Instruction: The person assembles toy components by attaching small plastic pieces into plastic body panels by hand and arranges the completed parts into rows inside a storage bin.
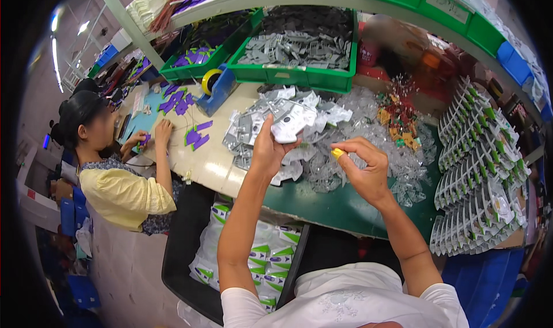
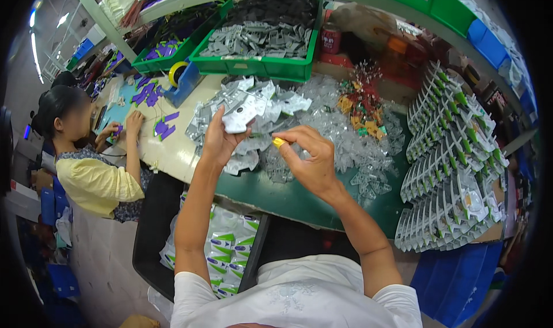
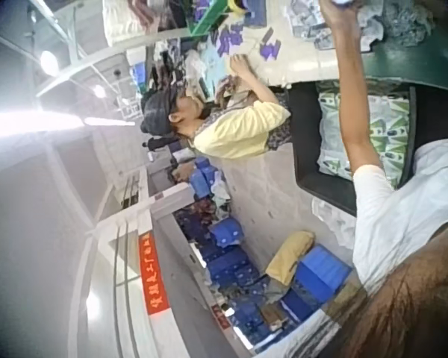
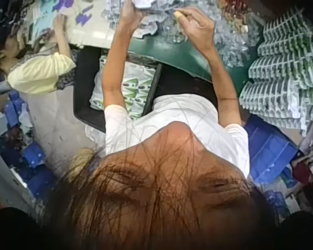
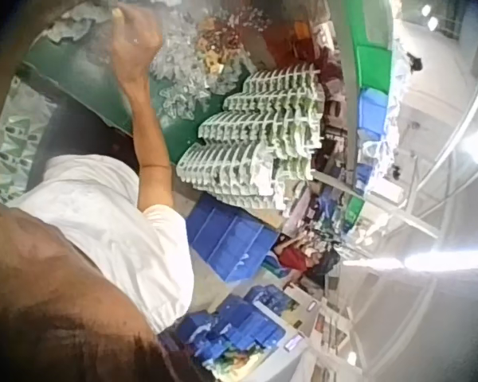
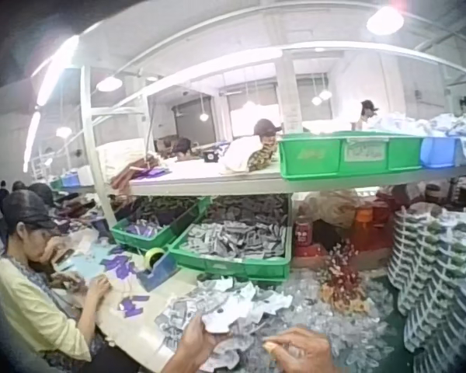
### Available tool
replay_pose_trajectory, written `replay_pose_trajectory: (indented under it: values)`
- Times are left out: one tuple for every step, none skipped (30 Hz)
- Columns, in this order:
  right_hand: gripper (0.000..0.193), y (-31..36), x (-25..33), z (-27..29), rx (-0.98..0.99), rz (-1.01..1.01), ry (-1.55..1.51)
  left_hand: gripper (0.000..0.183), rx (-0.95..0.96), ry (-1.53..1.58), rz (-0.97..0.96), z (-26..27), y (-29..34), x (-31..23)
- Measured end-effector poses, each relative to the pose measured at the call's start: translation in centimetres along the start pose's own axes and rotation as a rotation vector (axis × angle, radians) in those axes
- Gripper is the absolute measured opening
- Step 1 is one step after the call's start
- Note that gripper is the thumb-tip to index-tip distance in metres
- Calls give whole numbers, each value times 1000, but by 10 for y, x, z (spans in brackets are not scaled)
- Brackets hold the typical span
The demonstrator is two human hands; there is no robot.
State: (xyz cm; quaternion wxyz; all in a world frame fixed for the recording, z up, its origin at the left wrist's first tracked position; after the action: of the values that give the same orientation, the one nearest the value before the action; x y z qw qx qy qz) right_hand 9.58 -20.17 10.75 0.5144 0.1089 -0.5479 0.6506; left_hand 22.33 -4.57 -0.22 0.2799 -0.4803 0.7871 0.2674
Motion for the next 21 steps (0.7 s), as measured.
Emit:
replay_pose_trajectory:
  values:
    - [14, -10, 0, 3, -13, 18, 17, 49, -4, -2, 5, -3, -1, 1]
    - [9, -24, -2, 8, -86, 62, 71, 54, 23, -45, -11, -7, 6, 2]
    - [8, -42, -9, 14, -131, 85, 118, 55, 14, -106, -12, -11, 18, 10]
    - [7, -61, -15, 20, -174, 103, 166, 58, 3, -167, -10, -13, 36, 18]
    - [8, -82, -27, 19, -177, 115, 201, 56, -23, -259, -23, -10, 57, 24]
    - [9, -103, -38, 15, -174, 129, 229, 56, -18, -339, -39, 1, 79, 30]
    - [11, -123, -50, 10, -177, 140, 246, 57, -8, -417, -49, 14, 99, 36]
    - [13, -142, -64, 0, -175, 152, 257, 53, -51, -484, -91, 30, 122, 38]
    - [13, -160, -82, -15, -137, 146, 335, 49, -98, -547, -130, 48, 145, 40]
    - [13, -175, -98, -33, -90, 146, 406, 44, -171, -550, -110, 75, 169, 47]
    - [15, -186, -113, -48, -54, 145, 453, 40, -249, -550, -90, 104, 190, 53]
    - [17, -195, -123, -67, -9, 207, 548, 36, -375, -498, -37, 134, 215, 58]
    - [21, -204, -135, -84, 36, 317, 613, 35, -495, -479, 8, 164, 241, 67]
    - [23, -212, -151, -90, 57, 362, 656, 36, -566, -526, 9, 185, 264, 70]
    - [27, -218, -164, -98, 114, 323, 742, 36, -618, -556, 13, 203, 285, 75]
    - [28, -226, -175, -96, 154, 384, 783, 36, -662, -594, 23, 218, 303, 77]
    - [29, -227, -168, -110, 321, 249, 814, 33, -742, -602, 62, 234, 329, 81]
    - [31, -233, -178, -115, 448, 192, 821, 34, -802, -600, 113, 247, 350, 83]
    - [28, -241, -194, -105, 431, 187, 750, 36, -856, -677, 66, 274, 368, 86]
    - [27, -250, -200, -85, 306, 303, 745, 39, -886, -765, 34, 296, 384, 87]
    - [27, -266, -225, -45, 183, 306, 728, 47, -949, -749, 47, 314, 380, 81]
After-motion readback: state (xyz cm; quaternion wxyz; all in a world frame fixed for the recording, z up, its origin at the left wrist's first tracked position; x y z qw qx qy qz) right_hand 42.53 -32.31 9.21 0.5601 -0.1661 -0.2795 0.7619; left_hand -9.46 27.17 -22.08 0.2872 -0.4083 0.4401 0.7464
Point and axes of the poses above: each hand's wrist, its own y-axis away from the middle knuckle, its own z-axis out of the back of the hand, x = y × z, the point moved 10 cm from there along -y, towards the middle knuckle, and after that the axes turned 7 degrees about y, right-handed, at the moved point
